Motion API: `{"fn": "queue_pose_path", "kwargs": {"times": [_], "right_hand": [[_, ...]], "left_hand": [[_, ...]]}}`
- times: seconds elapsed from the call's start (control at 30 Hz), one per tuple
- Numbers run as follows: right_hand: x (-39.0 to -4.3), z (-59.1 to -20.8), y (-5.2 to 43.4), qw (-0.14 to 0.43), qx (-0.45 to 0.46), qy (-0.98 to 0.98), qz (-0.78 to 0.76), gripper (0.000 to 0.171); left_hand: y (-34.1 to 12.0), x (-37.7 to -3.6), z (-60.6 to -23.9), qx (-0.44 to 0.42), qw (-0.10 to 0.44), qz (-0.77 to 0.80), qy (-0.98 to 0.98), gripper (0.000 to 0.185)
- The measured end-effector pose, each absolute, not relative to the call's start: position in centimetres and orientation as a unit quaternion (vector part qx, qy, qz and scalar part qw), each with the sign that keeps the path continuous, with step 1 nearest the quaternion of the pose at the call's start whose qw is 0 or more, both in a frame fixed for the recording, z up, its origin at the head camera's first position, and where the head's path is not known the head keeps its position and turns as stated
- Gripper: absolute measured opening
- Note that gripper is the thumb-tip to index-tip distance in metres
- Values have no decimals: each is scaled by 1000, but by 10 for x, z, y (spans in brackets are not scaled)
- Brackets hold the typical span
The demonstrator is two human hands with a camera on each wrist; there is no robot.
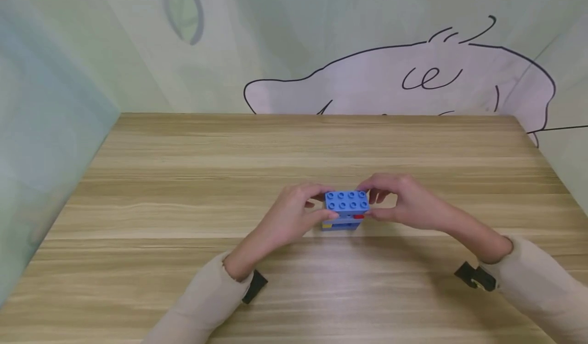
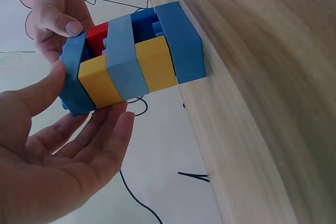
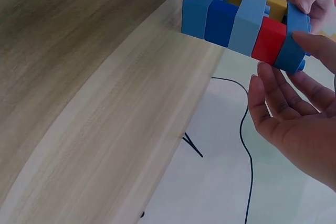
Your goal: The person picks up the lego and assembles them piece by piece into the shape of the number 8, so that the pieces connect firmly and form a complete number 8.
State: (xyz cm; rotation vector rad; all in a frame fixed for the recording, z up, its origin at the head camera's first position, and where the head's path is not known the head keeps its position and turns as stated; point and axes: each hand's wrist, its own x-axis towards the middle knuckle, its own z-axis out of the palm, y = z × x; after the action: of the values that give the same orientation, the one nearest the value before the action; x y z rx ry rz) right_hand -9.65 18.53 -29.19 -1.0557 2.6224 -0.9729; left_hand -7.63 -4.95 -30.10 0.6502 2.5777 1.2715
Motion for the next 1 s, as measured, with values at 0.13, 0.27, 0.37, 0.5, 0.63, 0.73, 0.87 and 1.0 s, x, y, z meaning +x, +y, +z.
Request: {"fn": "queue_pose_path", "kwargs": {"times": [0.13, 0.27, 0.37, 0.5, 0.63, 0.73, 0.87, 1.0], "right_hand": [[-96, -295, 186, 65, -355, 873, -326, 34], [-95, -298, 188, 53, -361, 870, -331, 35], [-94, -301, 188, 31, -378, 863, -333, 36], [-94, -304, 188, -8, -404, 855, -325, 37], [-92, -306, 188, -32, -416, 853, -314, 39], [-92, -307, 188, -43, -422, 851, -312, 40], [-92, -308, 188, -59, -437, 842, -312, 41], [-92, -310, 188, -73, -451, 832, -315, 41]], "left_hand": [[-50, -76, -302, 226, 93, 420, 874, 40], [-50, -75, -301, 234, 85, 410, 877, 41], [-50, -75, -301, 242, 75, 399, 881, 41], [-50, -74, -300, 248, 63, 383, 887, 42], [-50, -74, -300, 249, 60, 384, 887, 43], [-50, -74, -300, 252, 55, 388, 885, 43], [-50, -73, -301, 258, 46, 391, 882, 42], [-51, -72, -302, 260, 39, 393, 881, 42]]}}
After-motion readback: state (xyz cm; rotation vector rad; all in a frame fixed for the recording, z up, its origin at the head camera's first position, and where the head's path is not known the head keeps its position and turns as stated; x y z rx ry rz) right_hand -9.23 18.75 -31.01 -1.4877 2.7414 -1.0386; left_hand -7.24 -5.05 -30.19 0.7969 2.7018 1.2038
